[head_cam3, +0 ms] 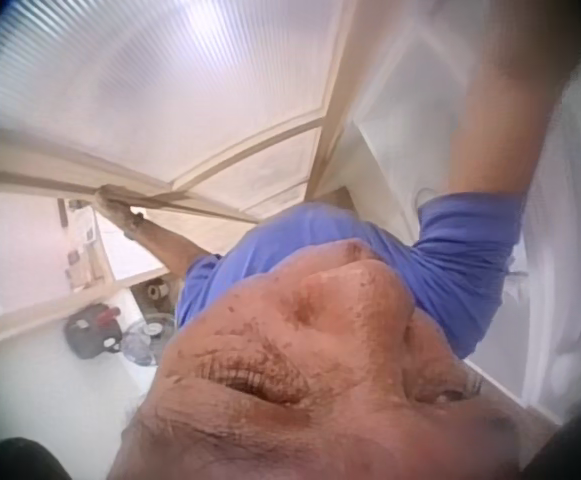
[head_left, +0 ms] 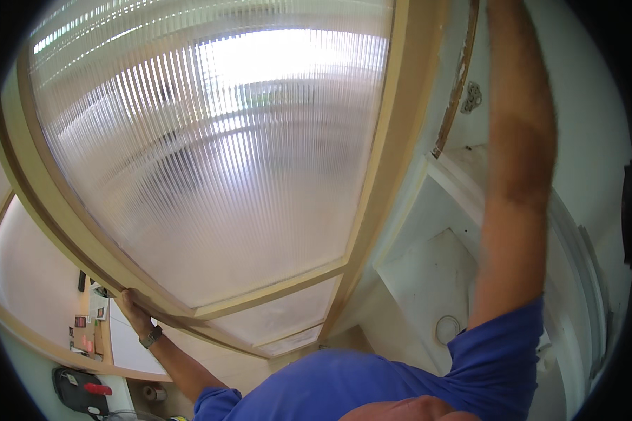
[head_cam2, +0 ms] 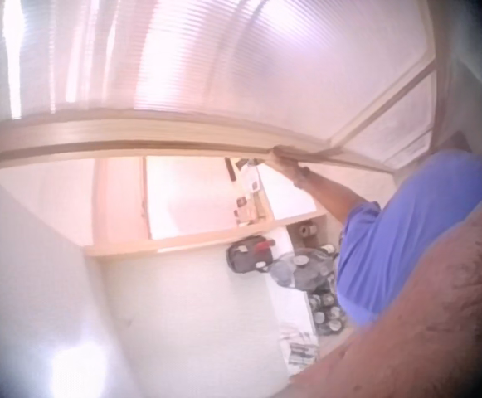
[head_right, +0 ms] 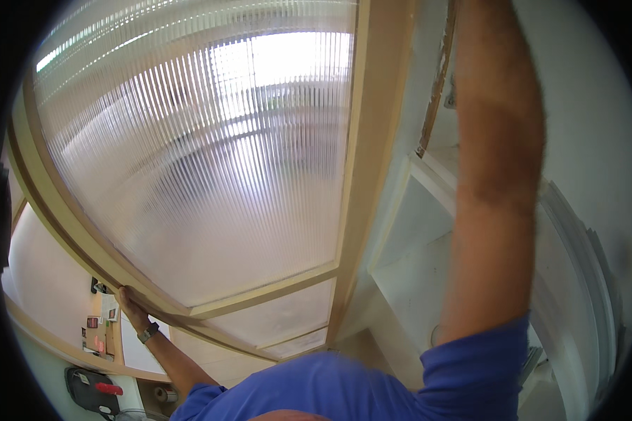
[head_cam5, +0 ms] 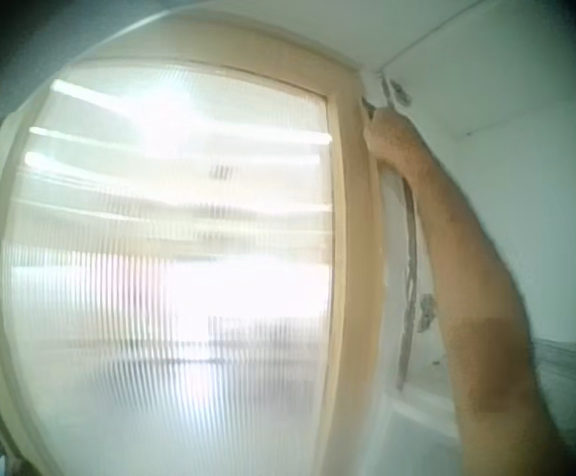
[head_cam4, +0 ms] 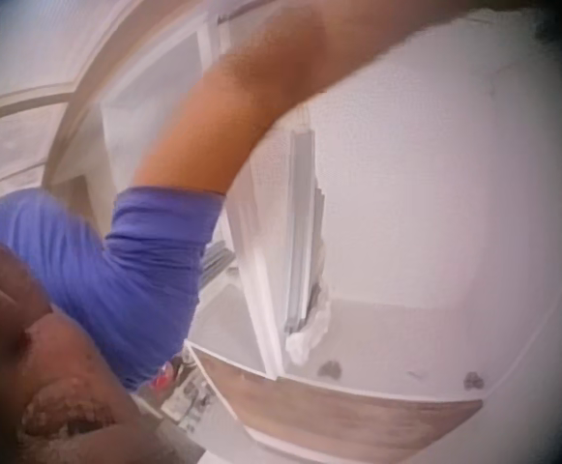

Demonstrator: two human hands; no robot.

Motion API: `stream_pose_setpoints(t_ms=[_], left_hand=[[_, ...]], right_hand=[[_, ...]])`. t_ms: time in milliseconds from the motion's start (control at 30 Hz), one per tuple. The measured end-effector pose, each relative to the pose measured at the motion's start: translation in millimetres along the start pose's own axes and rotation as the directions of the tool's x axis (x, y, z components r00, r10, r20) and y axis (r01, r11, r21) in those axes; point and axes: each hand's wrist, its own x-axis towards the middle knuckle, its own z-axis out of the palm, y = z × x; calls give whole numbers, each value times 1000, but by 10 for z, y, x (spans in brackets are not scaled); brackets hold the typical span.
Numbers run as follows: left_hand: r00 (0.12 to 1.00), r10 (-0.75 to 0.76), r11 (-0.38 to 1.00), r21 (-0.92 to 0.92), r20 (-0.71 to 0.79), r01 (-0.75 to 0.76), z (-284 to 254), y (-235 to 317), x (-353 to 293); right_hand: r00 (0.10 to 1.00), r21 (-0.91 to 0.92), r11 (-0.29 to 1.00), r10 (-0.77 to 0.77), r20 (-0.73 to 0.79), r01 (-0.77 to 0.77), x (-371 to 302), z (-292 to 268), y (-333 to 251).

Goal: The person retrieves a utility knife from a green bag and a backpack, then walks to a door frame. They use the knife to scrape or cut along the door frame edges while holding the door in place.

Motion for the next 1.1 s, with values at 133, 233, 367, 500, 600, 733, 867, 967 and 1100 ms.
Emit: stream_pose_setpoints(t_ms=[133,233,367,500,600,733,867,967,1100], left_hand=[[1000,24,1000,11,9,-24,200,-74,87],[998,43,995,93,-40,-39,53,201,-50],[1000,16,999,40,17,-16,189,106,29],[996,85,994,79,-36,-82,393,248,-18],[998,54,997,60,-21,-52,489,336,-46],[994,96,993,70,-45,-93,492,288,-24],[998,10,1000,14,55,-11,268,249,2],[999,29,999,31,-19,-28,315,232,-40],[995,85,994,74,-58,-80,566,336,-74]], right_hand=[[984,234,958,178,-21,-168,-1032,-206,-178],[972,386,922,76,-220,15,-1870,144,-488],[968,164,984,110,-226,-73,-2713,172,-427],[982,195,973,147,-116,-123,-3127,134,-426],[973,159,983,119,-196,-88,-3160,180,-393],[977,220,967,162,-142,-129,-2614,27,-320],[963,149,989,48,-265,-8,-2801,178,-286],[965,236,972,78,-249,-18,-3056,223,-376],[920,140,990,74,-385,-21,-2495,168,-360]])
